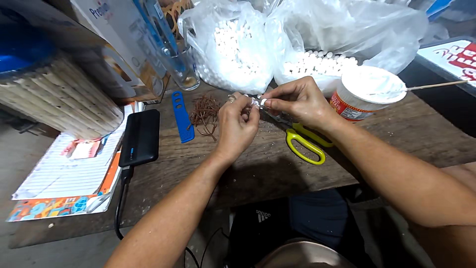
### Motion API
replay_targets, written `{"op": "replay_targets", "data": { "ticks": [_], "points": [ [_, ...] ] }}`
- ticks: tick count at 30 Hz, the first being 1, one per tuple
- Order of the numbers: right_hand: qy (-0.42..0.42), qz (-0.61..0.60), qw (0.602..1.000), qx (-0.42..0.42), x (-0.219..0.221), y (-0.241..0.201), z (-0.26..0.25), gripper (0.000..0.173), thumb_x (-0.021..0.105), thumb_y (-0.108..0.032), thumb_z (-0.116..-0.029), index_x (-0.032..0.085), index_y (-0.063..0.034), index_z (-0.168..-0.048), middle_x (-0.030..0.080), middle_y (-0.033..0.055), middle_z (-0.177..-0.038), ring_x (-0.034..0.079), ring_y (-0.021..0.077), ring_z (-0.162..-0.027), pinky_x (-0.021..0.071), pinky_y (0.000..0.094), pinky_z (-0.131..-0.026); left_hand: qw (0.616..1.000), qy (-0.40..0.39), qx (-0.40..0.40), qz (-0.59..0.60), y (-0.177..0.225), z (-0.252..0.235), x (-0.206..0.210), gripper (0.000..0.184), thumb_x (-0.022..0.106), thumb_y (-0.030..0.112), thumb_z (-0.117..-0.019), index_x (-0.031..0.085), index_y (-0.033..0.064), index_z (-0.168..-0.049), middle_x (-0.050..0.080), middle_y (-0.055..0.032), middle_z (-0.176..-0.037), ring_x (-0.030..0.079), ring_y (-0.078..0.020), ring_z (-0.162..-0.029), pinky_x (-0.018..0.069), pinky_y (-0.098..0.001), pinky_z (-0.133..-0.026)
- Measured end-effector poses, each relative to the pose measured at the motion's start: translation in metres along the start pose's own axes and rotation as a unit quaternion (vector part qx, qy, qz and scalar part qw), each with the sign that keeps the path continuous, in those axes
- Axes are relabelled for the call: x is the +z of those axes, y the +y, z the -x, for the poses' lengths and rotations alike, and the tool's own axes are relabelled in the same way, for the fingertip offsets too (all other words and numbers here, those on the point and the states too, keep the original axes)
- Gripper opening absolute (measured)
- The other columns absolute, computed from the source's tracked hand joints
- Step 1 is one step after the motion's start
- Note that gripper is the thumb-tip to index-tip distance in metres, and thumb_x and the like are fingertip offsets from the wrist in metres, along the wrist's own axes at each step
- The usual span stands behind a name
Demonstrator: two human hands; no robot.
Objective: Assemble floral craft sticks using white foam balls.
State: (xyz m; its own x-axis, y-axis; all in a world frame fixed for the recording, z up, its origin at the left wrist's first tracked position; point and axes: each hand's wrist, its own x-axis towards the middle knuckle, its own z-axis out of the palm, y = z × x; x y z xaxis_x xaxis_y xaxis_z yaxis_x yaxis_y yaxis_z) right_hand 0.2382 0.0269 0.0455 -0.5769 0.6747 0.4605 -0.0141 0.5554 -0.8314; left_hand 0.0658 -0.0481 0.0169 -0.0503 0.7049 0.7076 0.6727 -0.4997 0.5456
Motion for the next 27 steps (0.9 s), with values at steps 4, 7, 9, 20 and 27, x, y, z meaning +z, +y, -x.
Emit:
{"op": "replay_targets", "data": {
  "ticks": [4,7,9,20,27],
  "points": [
    [-0.007,0.016,1.000,-0.007,-0.0004,0.0005,0.0004,0.008,0.067,0.000,-0.0933,0.073,0.0009,-0.097,0.071,-0.0031,-0.079,0.064,-0.0037,-0.066,0.0554,0.0134,-0.064,1.000,-0.015,0.002,-0.013,0.0035,0.0008,-0.0023,0.012,0.061,0.004,-0.0947,0.066,-0.0003,-0.085,0.054,-0.0067,-0.080,0.053,-0.0079,-0.070,0.0423,-0.0179,-0.062],
    [-0.009,0.038,0.999,-0.019,-0.0004,0.0008,0.0007,0.008,0.067,-0.001,-0.0931,0.074,0.0007,-0.098,0.071,-0.0015,-0.082,0.063,-0.0038,-0.067,0.0546,0.0131,-0.064,1.000,-0.004,0.004,-0.013,0.0010,0.0010,0.0009,0.013,0.061,0.003,-0.0946,0.066,-0.0006,-0.084,0.055,-0.0076,-0.079,0.054,-0.0088,-0.071,0.0431,-0.0189,-0.063],
    [-0.011,0.040,0.999,-0.025,-0.0006,0.0018,0.0005,0.008,0.067,-0.001,-0.0931,0.074,0.0005,-0.098,0.072,-0.0013,-0.083,0.063,-0.0043,-0.067,0.0541,0.0129,-0.064,1.000,-0.005,0.006,-0.014,0.0007,0.0012,0.0010,0.013,0.061,0.003,-0.0949,0.066,-0.0007,-0.083,0.054,-0.0075,-0.079,0.053,-0.0092,-0.070,0.0425,-0.0194,-0.063],
    [-0.012,0.060,0.998,-0.031,0.0007,0.0026,0.0004,0.009,0.067,-0.002,-0.0939,0.074,0.0008,-0.099,0.072,0.0013,-0.088,0.064,-0.0040,-0.072,0.0550,0.0130,-0.070,1.000,-0.005,0.005,-0.024,0.0015,0.0009,0.0012,0.014,0.061,0.004,-0.0949,0.066,0.0000,-0.083,0.054,-0.0067,-0.077,0.052,-0.0097,-0.070,0.0409,-0.0208,-0.063],
    [-0.005,0.056,0.998,-0.025,0.0008,0.0001,-0.0001,0.009,0.066,-0.003,-0.0950,0.073,0.0006,-0.100,0.072,-0.0004,-0.084,0.064,-0.0033,-0.069,0.0556,0.0141,-0.068,1.000,0.000,0.002,-0.001,0.0028,0.0009,0.0002,0.012,0.062,0.002,-0.0959,0.068,-0.0023,-0.086,0.058,-0.0091,-0.082,0.055,-0.0084,-0.073,0.0445,-0.0179,-0.066]
  ]
}}
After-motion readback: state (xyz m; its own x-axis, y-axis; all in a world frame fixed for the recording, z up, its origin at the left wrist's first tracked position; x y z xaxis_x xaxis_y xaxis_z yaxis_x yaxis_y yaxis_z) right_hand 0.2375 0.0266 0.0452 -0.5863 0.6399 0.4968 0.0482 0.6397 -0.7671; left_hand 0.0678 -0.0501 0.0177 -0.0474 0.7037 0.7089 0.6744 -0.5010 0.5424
